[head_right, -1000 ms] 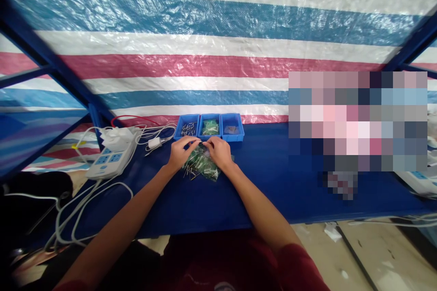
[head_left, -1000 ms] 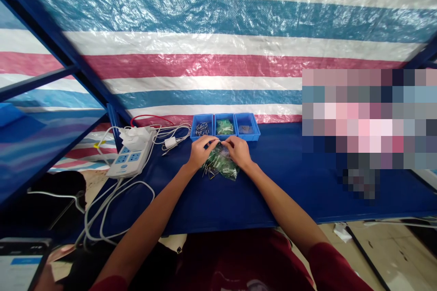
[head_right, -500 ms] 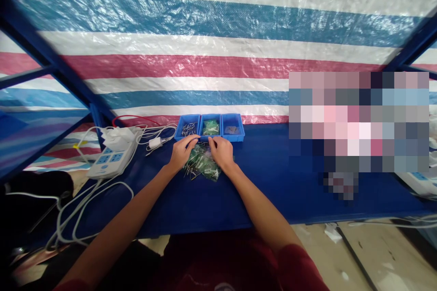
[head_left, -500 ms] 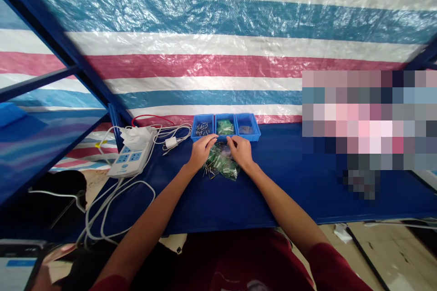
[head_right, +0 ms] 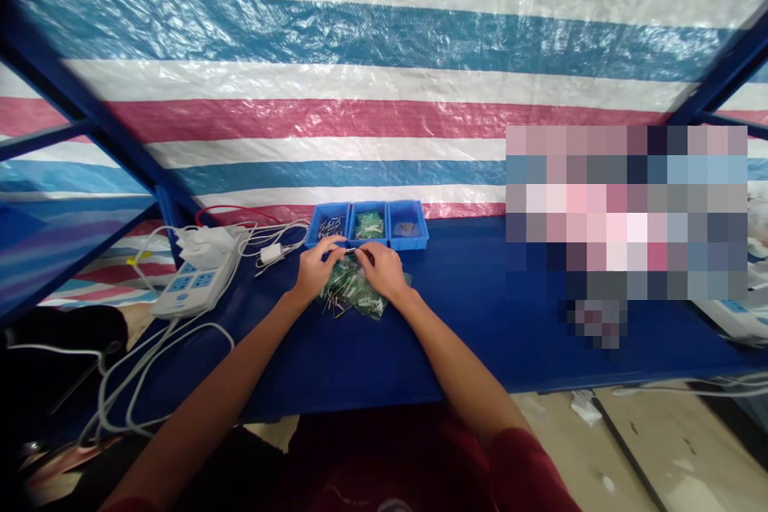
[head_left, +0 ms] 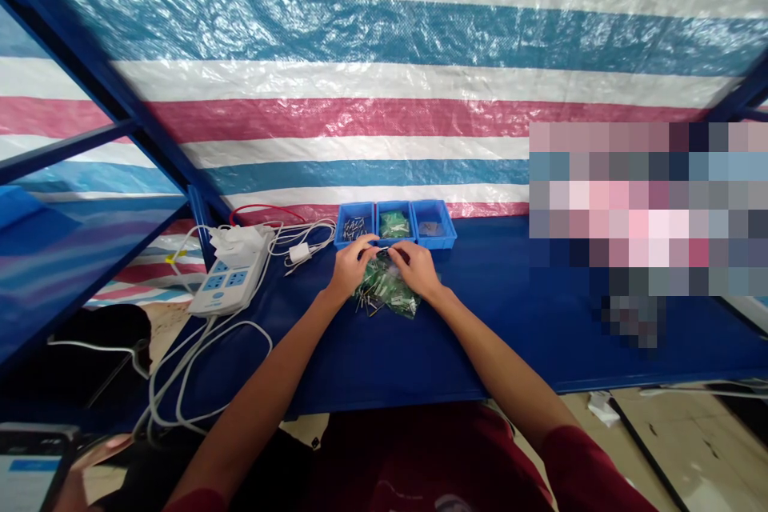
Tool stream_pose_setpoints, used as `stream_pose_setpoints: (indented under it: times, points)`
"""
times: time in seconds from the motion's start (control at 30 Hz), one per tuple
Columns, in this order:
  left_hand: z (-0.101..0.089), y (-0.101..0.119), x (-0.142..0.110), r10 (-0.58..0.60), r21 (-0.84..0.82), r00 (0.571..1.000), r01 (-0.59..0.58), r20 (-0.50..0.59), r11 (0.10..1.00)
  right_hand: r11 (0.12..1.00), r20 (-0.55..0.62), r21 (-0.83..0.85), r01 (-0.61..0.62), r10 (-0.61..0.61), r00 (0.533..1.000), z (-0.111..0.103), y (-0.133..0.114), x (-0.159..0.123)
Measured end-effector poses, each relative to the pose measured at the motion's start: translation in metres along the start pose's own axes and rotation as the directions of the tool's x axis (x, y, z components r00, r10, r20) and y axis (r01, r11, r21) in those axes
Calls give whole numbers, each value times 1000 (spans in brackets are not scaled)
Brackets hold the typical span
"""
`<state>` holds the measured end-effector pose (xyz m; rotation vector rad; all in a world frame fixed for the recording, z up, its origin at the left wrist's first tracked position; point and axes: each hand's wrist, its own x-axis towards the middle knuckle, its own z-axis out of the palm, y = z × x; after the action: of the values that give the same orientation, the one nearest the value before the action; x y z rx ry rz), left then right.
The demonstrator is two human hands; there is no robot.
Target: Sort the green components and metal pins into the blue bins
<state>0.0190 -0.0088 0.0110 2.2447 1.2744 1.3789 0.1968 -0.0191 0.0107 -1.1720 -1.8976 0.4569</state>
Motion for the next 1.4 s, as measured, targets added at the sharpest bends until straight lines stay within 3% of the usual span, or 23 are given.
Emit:
stream_pose_setpoints:
  times: [0.4,0.7,0.87,1.13,1.3,1.4]
  points:
    - [-2,5,0,12,-6,999,-12,47,1000,996,36,55,69,-71,997,-1,-2,-1]
    - [-3,9,2,51,-19,998,-52,-26,998,998,-15,60,-24,25,1000,-2,-2,0]
    - [-1,9,1,-29,-33,998,27,-52,999,1000,49,11,8,-8,999,1,-2,0]
    - [3,20,1,-227,-364,973,222,30,905,997,28,-72,-31,33,999,3,-1,0]
    - [5,19,0,-255,-410,967,226,-15,884,997,-67,-46,-60,57,996,1,0,0]
    - [0,14,0,-165,-244,969,117,-186,963,998,-101,-24,-58,55,993,1,0,0]
